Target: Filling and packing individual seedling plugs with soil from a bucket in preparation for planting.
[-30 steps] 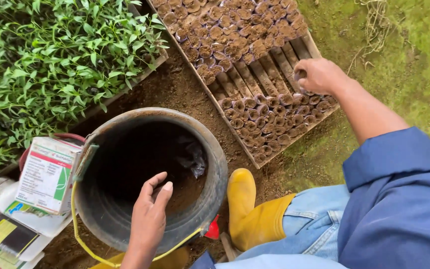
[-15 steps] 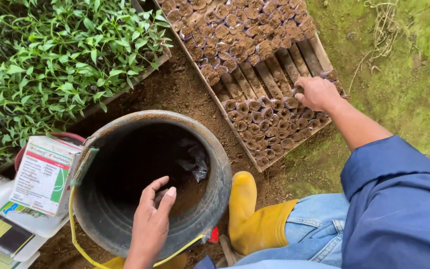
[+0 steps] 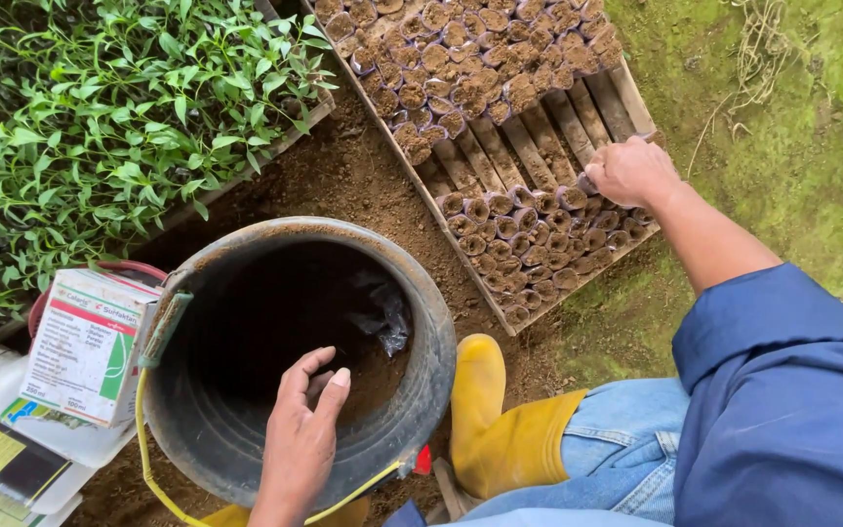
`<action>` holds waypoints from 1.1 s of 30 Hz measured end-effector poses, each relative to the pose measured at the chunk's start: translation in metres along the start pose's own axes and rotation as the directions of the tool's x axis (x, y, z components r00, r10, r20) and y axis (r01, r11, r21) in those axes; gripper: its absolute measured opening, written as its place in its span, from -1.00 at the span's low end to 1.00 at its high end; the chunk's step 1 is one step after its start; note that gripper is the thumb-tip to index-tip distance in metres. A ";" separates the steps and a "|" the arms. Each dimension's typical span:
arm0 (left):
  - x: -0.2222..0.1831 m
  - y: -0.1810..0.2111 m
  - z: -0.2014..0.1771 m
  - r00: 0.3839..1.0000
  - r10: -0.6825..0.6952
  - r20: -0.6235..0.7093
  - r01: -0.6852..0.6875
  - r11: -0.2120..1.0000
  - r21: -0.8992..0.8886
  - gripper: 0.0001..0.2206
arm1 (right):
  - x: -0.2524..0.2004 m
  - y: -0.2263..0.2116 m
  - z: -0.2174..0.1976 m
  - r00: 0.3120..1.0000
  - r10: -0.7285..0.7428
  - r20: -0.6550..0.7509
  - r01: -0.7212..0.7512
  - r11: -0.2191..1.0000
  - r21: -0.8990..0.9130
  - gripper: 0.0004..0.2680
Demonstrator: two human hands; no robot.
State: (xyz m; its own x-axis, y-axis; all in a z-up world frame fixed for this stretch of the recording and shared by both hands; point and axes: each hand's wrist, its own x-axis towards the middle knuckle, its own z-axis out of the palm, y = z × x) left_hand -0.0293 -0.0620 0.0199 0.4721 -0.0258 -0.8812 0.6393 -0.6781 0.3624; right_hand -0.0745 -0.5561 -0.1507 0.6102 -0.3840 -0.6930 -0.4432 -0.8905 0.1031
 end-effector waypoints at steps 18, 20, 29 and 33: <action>0.005 -0.005 0.002 1.000 0.028 -0.006 -0.028 1.000 -0.012 -0.54 | 0.009 0.022 0.018 0.982 -0.185 0.031 0.188 0.969 -0.162 -0.81; 0.002 0.001 0.002 1.000 0.013 -0.002 -0.013 1.000 -0.010 -0.54 | 0.010 0.024 0.024 0.979 -0.206 0.002 0.202 0.960 -0.196 -0.84; 0.002 0.000 0.000 1.000 0.002 -0.002 -0.003 1.000 -0.009 -0.54 | 0.024 0.041 0.042 0.957 -0.284 -0.061 0.252 0.916 -0.312 -0.68; 0.004 -0.003 0.002 1.000 0.029 0.000 -0.029 1.000 -0.005 -0.54 | 0.017 0.040 0.033 0.955 -0.278 -0.103 0.249 0.940 -0.232 -0.71</action>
State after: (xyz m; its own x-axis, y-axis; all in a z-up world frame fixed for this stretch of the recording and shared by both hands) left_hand -0.0303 -0.0613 0.0149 0.4905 -0.0458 -0.8702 0.6285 -0.6732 0.3896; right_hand -0.1031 -0.5906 -0.1818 0.7739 -0.1444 -0.6166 -0.1128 -0.9895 0.0901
